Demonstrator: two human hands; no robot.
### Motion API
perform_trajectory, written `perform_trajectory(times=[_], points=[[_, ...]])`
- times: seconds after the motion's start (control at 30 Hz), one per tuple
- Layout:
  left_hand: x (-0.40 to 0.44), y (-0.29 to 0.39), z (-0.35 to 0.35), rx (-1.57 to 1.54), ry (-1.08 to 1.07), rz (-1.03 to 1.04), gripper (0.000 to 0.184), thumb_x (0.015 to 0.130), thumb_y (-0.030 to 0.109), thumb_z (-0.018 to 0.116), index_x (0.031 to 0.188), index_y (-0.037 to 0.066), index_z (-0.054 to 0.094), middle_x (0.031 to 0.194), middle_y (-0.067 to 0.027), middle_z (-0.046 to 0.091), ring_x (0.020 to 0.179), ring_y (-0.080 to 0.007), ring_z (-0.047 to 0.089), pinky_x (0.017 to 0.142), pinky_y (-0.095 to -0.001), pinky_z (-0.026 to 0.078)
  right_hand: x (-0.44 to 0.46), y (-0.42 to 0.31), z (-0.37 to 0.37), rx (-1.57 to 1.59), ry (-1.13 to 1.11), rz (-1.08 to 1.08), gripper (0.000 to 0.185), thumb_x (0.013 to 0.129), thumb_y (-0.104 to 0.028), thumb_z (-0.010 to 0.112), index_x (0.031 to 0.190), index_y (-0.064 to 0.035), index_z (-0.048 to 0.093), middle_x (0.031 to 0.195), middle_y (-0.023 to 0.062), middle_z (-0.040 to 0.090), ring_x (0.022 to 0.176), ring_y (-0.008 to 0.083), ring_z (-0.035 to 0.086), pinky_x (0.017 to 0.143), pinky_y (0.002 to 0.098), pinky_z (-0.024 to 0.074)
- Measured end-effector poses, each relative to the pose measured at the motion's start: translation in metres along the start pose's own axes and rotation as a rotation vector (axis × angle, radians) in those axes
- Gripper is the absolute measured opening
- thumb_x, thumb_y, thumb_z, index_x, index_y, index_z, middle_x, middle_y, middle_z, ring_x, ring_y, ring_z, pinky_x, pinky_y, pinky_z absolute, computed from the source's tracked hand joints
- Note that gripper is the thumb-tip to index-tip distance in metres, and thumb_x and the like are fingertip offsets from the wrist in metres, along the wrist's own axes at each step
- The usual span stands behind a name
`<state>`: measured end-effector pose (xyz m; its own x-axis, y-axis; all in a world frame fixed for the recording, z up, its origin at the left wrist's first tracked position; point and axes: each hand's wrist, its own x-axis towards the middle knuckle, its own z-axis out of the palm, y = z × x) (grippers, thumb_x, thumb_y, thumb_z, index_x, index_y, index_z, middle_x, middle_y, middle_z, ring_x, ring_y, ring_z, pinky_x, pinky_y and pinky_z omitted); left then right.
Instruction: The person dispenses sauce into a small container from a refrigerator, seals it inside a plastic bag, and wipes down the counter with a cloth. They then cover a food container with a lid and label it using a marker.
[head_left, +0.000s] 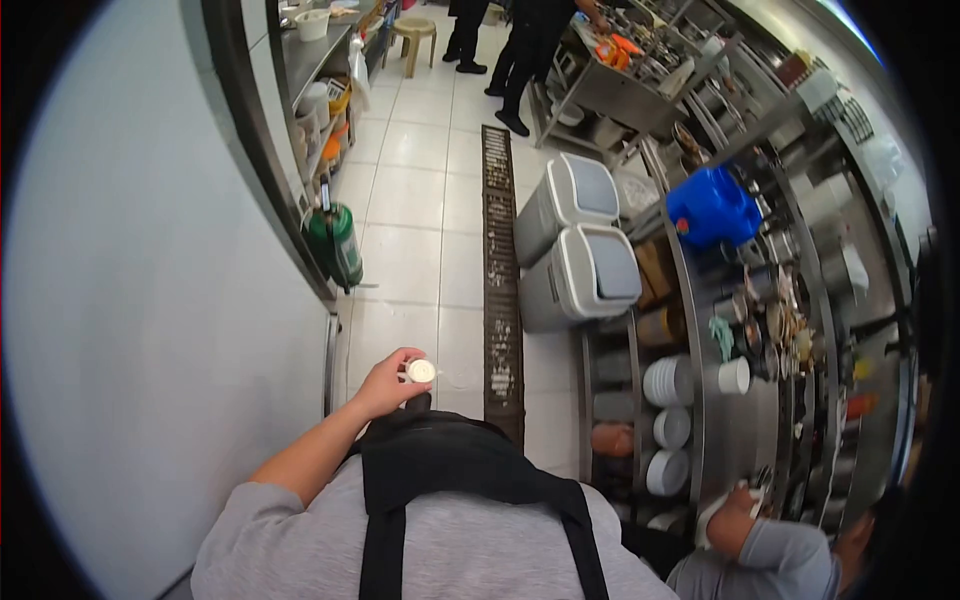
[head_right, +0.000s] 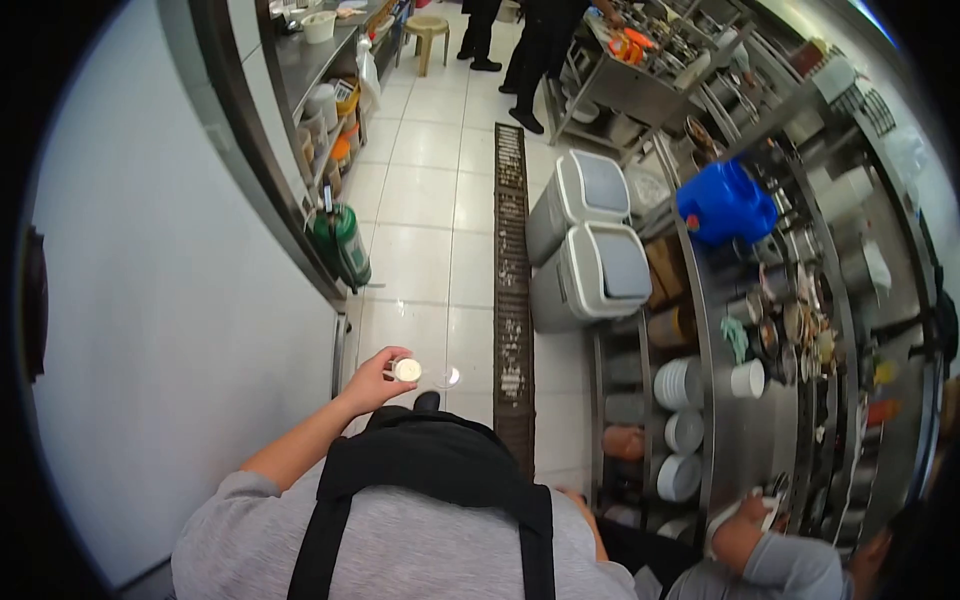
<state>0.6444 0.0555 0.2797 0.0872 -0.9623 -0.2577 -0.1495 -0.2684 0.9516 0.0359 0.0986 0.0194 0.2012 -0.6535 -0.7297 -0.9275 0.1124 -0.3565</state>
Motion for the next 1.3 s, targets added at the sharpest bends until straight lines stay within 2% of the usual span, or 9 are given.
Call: perform_trajectory(times=[0.1,0.43,0.57,0.67,0.77,0.83,0.93,1.13,1.3], points=[[0.084,0.045,-0.024,0.199,0.130,0.338,0.055,0.072,0.017,0.076,0.119,0.007,0.050,0.112,-0.0088,0.055,0.101,-0.0222,0.056,0.082,-0.0327,0.049,0.011,-0.080,-0.041,0.123,0.044,0.111,0.026,0.087,-0.026,0.056,0.104,-0.0067,0.062,0.094,0.0165,0.065,0.088,0.0305,0.063,0.077,0.0378,0.0490],[0.286,0.133,-0.079,0.070,0.137,0.309,0.058,0.074,0.021,0.075,0.125,0.009,0.050,0.112,-0.0073,0.056,0.101,-0.0180,0.055,0.080,-0.0309,0.047,0.201,-0.205,-0.229,0.242,0.175,0.147,0.024,0.086,-0.024,0.057,0.102,-0.0067,0.062,0.093,0.0170,0.064,0.088,0.0330,0.062,0.075,0.0387,0.0487],[0.347,0.135,-0.124,0.130,0.296,0.209,0.057,0.071,0.025,0.076,0.121,0.009,0.054,0.109,-0.0071,0.061,0.092,-0.0185,0.056,0.080,-0.0302,0.047,0.351,-0.268,-0.299,0.051,0.042,-0.133,0.023,0.085,-0.023,0.058,0.101,-0.0067,0.062,0.092,0.0173,0.064,0.087,0.0340,0.062,0.075,0.0391,0.0486],[0.383,0.156,-0.175,0.226,0.431,0.152,0.054,0.069,0.024,0.077,0.117,0.009,0.057,0.104,-0.0065,0.062,0.081,-0.0174,0.052,0.076,-0.0292,0.046,0.374,-0.521,-0.393,-0.013,0.230,-0.780,0.019,0.085,-0.013,0.056,0.101,-0.0038,0.062,0.091,0.0183,0.063,0.086,0.0351,0.061,0.075,0.0389,0.0488],[0.409,0.184,-0.222,0.267,0.651,0.076,0.055,0.067,0.020,0.078,0.116,0.008,0.056,0.096,-0.0043,0.061,0.075,-0.0151,0.050,0.068,-0.0281,0.045,0.352,-0.749,-0.459,0.174,-0.120,-0.979,0.022,0.092,-0.009,0.054,0.112,-0.0055,0.058,0.102,0.0071,0.063,0.088,0.0117,0.057,0.077,0.0260,0.0473],[0.425,0.183,-0.248,0.203,0.760,0.088,0.054,0.068,0.016,0.078,0.116,0.007,0.056,0.094,-0.0018,0.059,0.072,-0.0112,0.048,0.066,-0.0251,0.044,0.346,-0.850,-0.474,0.380,-0.443,-1.052,0.026,0.094,-0.007,0.049,0.120,-0.0047,0.050,0.109,0.0080,0.059,0.099,0.0141,0.057,0.083,0.0279,0.0476],[0.450,0.183,-0.285,0.091,0.929,0.102,0.054,0.068,0.009,0.077,0.117,0.006,0.055,0.086,0.0012,0.056,0.069,-0.0058,0.047,0.062,-0.0210,0.042,0.351,-0.953,-0.478,0.558,-0.610,-1.150,0.025,0.094,-0.003,0.045,0.118,-0.0052,0.051,0.118,0.0068,0.054,0.100,0.0138,0.056,0.081,0.0265,0.0469],[0.531,0.166,-0.396,0.047,1.022,0.065,0.054,0.068,0.006,0.075,0.117,0.007,0.052,0.079,0.0026,0.054,0.063,-0.0050,0.046,0.056,-0.0192,0.039,0.410,-1.102,-0.475,0.183,-0.324,-1.574,0.020,0.090,0.000,0.049,0.109,-0.0044,0.055,0.115,0.0122,0.057,0.101,0.0234,0.058,0.081,0.0297,0.0474],[0.604,0.165,-0.496,0.103,1.031,0.105,0.050,0.068,0.008,0.074,0.114,0.006,0.052,0.101,-0.0083,0.054,0.066,-0.0143,0.053,0.060,-0.0266,0.046,0.490,-1.199,-0.464,0.018,-0.168,-1.577,0.020,0.090,-0.005,0.051,0.110,-0.0032,0.050,0.118,0.0166,0.057,0.099,0.0358,0.058,0.081,0.0373,0.0484]])
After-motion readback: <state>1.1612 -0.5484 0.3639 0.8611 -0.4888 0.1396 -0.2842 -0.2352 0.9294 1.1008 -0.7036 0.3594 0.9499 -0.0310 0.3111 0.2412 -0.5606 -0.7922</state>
